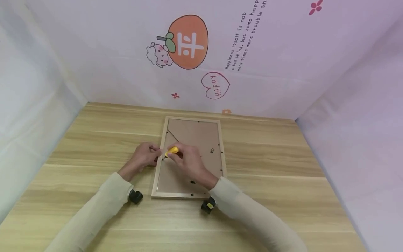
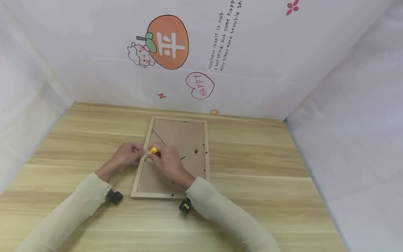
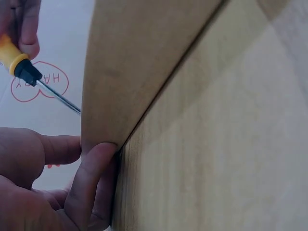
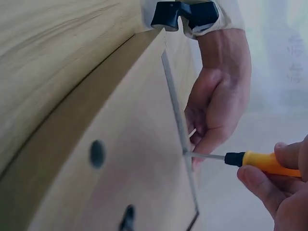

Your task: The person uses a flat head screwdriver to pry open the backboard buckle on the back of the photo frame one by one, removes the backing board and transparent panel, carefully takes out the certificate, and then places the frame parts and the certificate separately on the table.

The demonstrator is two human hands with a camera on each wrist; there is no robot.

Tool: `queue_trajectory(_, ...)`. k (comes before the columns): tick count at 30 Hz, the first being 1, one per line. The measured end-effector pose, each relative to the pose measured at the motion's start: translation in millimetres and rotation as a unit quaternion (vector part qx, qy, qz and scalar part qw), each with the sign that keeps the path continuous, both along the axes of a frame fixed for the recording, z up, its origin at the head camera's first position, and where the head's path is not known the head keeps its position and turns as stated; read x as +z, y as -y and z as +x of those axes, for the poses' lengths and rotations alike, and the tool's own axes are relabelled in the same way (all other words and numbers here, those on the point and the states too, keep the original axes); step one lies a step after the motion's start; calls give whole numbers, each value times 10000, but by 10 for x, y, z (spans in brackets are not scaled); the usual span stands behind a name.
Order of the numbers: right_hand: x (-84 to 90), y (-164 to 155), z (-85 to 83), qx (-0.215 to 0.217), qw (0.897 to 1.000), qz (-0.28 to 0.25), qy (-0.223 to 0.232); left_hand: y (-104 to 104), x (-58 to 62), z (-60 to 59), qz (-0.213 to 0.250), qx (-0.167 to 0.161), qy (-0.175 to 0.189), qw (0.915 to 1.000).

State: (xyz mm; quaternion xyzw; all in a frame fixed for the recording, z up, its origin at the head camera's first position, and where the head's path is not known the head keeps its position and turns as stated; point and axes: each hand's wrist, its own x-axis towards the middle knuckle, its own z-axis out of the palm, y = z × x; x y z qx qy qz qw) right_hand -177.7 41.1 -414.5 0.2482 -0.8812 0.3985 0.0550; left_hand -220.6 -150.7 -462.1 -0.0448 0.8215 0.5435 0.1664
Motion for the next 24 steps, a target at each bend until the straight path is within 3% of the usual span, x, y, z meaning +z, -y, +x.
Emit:
queue_trajectory(7,150,121,29,7,9981,541,284,-4,8,8,-23,-41,10,10000)
queue_trajectory(15,246,245,18,166,9941,1060,184,34,0,-13,-151,-68,-45,9999)
queue_trajectory(19,233,190,-7,259,9949,890,406,42,-10,-14,-151,-73,-87,9998)
queue_trajectory(24,78,-30,-71,53,9968,136,791,22,-16,-13,-138,-98,-79,9998)
